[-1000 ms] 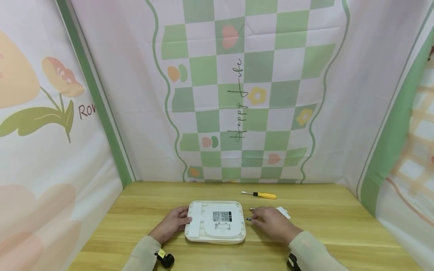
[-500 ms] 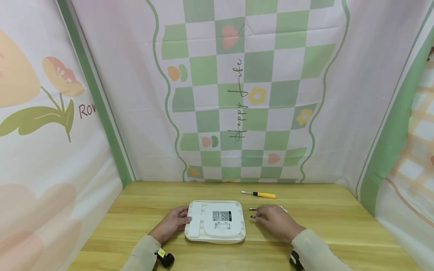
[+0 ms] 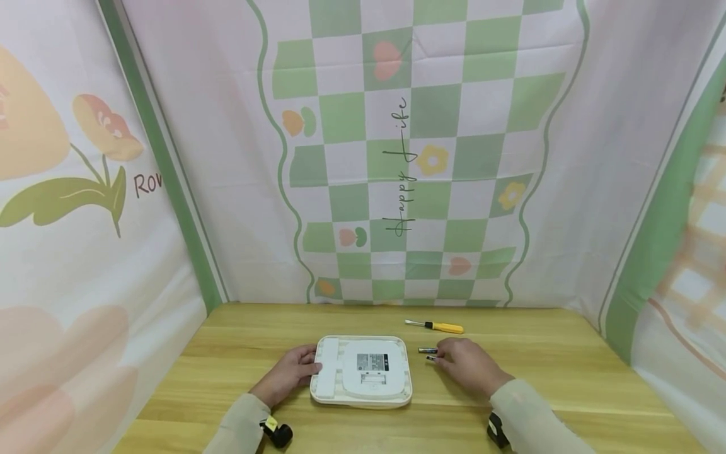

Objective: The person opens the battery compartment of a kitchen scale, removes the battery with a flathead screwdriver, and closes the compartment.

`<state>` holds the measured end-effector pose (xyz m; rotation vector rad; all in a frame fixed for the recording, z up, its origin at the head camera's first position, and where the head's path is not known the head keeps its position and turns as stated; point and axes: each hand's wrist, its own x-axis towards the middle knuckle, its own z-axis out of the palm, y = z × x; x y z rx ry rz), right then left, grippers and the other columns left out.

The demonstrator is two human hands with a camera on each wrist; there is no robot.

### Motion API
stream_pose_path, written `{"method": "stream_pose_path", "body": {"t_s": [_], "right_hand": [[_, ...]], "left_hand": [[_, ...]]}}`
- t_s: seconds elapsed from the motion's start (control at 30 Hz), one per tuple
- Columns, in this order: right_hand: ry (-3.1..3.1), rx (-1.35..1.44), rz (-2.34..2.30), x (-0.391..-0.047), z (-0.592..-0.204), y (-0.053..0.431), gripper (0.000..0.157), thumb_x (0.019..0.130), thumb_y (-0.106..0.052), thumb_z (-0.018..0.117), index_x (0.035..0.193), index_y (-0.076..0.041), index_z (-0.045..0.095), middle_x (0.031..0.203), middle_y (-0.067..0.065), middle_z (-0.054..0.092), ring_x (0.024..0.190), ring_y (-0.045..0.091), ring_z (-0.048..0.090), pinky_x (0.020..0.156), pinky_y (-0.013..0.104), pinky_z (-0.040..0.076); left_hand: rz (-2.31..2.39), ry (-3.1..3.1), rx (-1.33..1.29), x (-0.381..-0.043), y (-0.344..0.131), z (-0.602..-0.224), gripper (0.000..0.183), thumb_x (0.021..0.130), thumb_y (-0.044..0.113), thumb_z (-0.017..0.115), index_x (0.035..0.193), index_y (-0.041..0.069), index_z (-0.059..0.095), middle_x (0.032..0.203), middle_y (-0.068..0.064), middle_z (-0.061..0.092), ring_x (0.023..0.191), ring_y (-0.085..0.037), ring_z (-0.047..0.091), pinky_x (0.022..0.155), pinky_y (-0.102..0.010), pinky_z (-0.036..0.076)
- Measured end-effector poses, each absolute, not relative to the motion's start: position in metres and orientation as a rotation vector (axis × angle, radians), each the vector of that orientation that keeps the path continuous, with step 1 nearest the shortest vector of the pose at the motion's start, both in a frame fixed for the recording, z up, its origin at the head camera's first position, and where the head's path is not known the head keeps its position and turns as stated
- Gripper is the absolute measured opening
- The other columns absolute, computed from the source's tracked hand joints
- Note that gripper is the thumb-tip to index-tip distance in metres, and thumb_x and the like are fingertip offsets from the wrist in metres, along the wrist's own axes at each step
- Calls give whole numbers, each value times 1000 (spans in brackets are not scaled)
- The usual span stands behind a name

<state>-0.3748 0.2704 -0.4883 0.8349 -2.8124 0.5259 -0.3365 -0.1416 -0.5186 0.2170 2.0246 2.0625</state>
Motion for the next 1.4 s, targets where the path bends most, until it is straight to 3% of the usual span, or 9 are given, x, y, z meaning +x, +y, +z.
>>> {"method": "stream_pose_path", "body": {"t_s": [0.4,0.57,0.73,1.4], "right_hand": [[-2834,821,530,-376,-487,274,6,88,-26,71,90,-20,72,112,16,67,105,37,62,93,57,46],[-2849,825,541,-378,-487,274,6,88,-27,72,86,-22,70,100,2,69,94,25,64,88,51,51],[-2852,876,541,-380,-487,274,7,89,-23,70,84,-26,67,83,-17,61,79,8,60,76,40,54],[-2865,896,554,-380,-488,277,9,89,-20,71,83,-24,66,81,-19,60,73,1,55,68,32,52]], "left_hand": [[2045,2039,214,-338,-142,-520,58,92,4,64,141,-11,37,113,-15,64,100,-25,63,82,-37,56],[2056,2031,234,-339,-143,-521,58,92,3,63,141,-12,36,114,-16,63,101,-26,63,83,-38,56],[2049,2035,230,-339,-142,-521,58,93,4,63,142,-11,36,114,-16,64,101,-26,63,83,-38,56],[2032,2051,221,-335,-142,-516,59,93,4,63,141,-12,35,112,-15,64,99,-25,63,82,-38,56]]}}
